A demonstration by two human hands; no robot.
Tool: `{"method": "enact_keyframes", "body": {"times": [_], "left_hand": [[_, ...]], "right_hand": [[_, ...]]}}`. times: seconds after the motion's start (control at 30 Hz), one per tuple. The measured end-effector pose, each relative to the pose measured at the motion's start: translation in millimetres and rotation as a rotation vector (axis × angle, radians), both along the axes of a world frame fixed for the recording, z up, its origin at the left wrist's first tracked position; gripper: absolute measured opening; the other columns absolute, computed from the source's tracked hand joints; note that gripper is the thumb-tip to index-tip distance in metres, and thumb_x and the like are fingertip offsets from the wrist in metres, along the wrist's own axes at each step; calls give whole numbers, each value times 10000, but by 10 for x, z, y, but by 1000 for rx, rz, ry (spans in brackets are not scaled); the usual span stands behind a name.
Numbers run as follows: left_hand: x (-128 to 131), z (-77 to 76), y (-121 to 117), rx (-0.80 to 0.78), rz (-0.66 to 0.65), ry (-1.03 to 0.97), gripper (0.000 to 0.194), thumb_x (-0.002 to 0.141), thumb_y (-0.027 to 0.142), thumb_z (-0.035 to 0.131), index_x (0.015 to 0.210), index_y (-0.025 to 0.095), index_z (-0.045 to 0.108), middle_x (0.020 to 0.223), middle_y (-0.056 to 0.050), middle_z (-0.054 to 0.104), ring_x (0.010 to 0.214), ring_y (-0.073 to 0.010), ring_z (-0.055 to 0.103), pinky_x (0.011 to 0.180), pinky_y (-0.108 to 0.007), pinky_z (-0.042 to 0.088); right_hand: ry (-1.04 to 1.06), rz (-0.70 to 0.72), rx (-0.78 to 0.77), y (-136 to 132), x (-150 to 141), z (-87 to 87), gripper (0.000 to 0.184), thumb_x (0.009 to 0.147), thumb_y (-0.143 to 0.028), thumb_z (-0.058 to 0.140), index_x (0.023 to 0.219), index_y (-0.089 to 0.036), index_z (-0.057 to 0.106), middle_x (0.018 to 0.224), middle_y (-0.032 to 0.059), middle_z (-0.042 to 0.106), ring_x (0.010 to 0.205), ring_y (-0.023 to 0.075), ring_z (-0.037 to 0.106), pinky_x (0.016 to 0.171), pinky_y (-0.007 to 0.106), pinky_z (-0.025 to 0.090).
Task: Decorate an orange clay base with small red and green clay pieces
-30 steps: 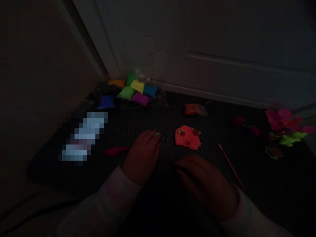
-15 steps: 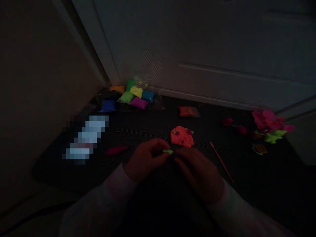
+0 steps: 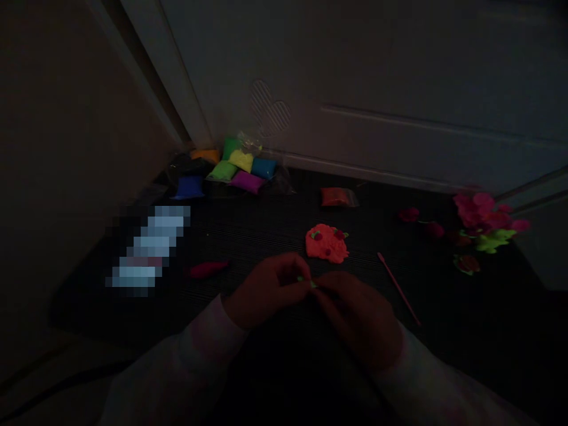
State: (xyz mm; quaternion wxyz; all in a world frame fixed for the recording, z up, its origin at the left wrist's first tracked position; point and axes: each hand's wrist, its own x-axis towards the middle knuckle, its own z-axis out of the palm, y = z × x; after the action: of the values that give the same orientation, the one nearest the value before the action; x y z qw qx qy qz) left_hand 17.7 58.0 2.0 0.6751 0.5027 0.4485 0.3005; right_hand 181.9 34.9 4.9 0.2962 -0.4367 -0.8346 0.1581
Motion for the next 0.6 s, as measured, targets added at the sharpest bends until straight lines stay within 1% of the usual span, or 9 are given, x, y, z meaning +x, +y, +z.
{"method": "enact_keyframes", "body": {"times": [0.13,0.2,0.27,0.33,0.4,0.47,0.53,0.6], "left_hand": [[6,-3,7,-70,15,-49,124,633,204,641,697,153,547,717,26,560,670,-94,514,650,-243,393],[2,-5,13,-105,2,-87,136,618,192,652,693,154,545,689,34,559,639,-86,508,623,-232,387],[-7,-4,26,-103,0,-102,134,614,173,650,699,156,548,673,42,558,620,-78,501,599,-220,379],[-23,-5,50,-61,58,-47,114,622,164,641,697,155,555,659,47,553,604,-71,490,580,-210,367],[-41,-11,81,-20,189,45,91,641,172,628,694,157,556,635,54,543,582,-67,478,558,-204,354],[-59,-22,109,-16,333,110,83,662,194,614,709,163,553,617,60,537,559,-68,473,535,-205,343],[-69,-31,127,-26,406,134,93,672,221,612,728,170,557,610,63,537,549,-73,474,522,-207,339],[-73,-32,131,-25,400,149,103,672,241,616,731,170,571,605,62,539,551,-76,476,526,-209,341]], "right_hand": [[16,20,23,-1,3,1,105,802,-124,475,844,-173,558,733,19,640,648,98,601,603,195,499],[45,28,-10,6,0,17,104,796,-128,473,825,-181,558,721,15,635,632,100,594,578,198,489],[99,4,-126,13,4,54,78,776,-141,495,777,-185,559,685,3,618,597,97,579,539,196,469],[195,-16,-335,12,26,105,59,762,-177,516,713,-190,545,624,-16,581,547,90,548,497,193,441],[314,12,-560,-6,59,151,91,769,-230,519,685,-194,522,592,-28,542,525,87,514,478,195,417],[377,88,-712,-37,87,173,118,796,-272,491,704,-199,498,608,-31,521,549,89,493,496,202,406],[345,154,-757,-68,93,163,149,833,-287,435,715,-202,469,631,-31,502,577,89,474,525,211,395],[256,181,-739,-81,74,134,188,858,-277,384,697,-201,443,620,-36,479,566,83,451,525,210,374]]}}
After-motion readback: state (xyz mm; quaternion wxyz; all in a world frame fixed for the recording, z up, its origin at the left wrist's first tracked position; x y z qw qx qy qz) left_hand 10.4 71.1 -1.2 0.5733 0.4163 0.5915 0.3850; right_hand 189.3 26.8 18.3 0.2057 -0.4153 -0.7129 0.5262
